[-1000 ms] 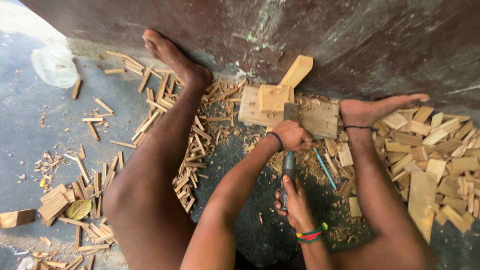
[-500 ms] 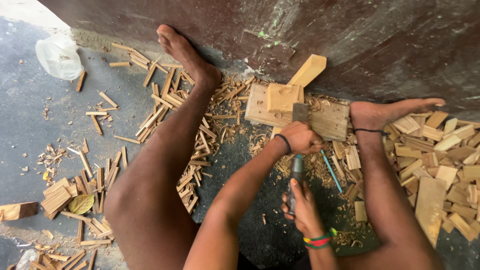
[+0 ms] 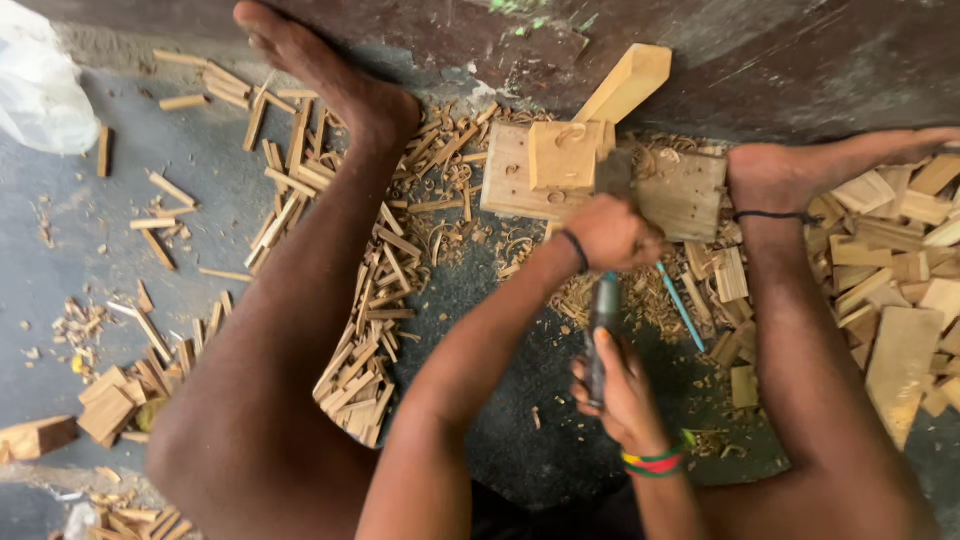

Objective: The person sits on the floor and uses a chisel and hammer to carve a small wooden piece placed between their feet. They repeatedly strike the chisel to shape the wood, occasionally adjusting the piece with their left hand.

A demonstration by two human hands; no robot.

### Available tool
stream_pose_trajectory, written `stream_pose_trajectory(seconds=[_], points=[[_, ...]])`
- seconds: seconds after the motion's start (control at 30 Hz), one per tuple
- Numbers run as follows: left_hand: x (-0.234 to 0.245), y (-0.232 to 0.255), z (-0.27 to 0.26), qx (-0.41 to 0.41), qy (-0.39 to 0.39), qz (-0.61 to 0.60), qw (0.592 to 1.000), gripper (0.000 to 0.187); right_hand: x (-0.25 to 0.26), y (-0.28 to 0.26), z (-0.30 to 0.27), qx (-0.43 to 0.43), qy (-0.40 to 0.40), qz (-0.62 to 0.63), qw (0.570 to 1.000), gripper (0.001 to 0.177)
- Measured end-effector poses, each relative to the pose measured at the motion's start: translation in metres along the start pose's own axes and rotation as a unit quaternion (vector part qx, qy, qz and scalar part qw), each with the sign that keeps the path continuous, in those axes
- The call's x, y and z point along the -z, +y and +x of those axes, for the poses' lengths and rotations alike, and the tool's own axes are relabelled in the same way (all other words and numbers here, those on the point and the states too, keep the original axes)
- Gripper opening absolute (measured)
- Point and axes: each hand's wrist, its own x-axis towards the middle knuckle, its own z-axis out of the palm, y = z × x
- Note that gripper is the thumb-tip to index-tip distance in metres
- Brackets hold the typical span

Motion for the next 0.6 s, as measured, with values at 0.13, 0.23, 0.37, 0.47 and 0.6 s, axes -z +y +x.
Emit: stream_pose_trajectory(seconds=[0.13,0.23,0.37,0.47,0.6], points=[[0.016,-0.013,0.004,-0.041,0.006,0.023,0.999,0.040,-0.020,0.001,0.008,0.015,0.035,-0.014,0.999,0.029],[0.000,-0.011,0.000,-0.070,0.046,-0.008,0.996,0.036,-0.010,0.005,0.004,0.028,0.039,-0.033,0.998,0.030],[0.007,-0.024,0.002,-0.029,0.009,0.021,0.999,0.028,-0.018,0.002,0.013,0.017,0.036,-0.034,0.999,0.033],[0.019,-0.026,0.022,0.014,-0.073,0.098,0.992,0.035,-0.026,-0.018,0.017,0.022,0.034,-0.037,0.998,0.039],[0.029,-0.027,0.034,-0.020,-0.025,0.057,0.998,0.030,-0.034,-0.037,0.023,0.013,0.046,-0.038,0.998,0.029]])
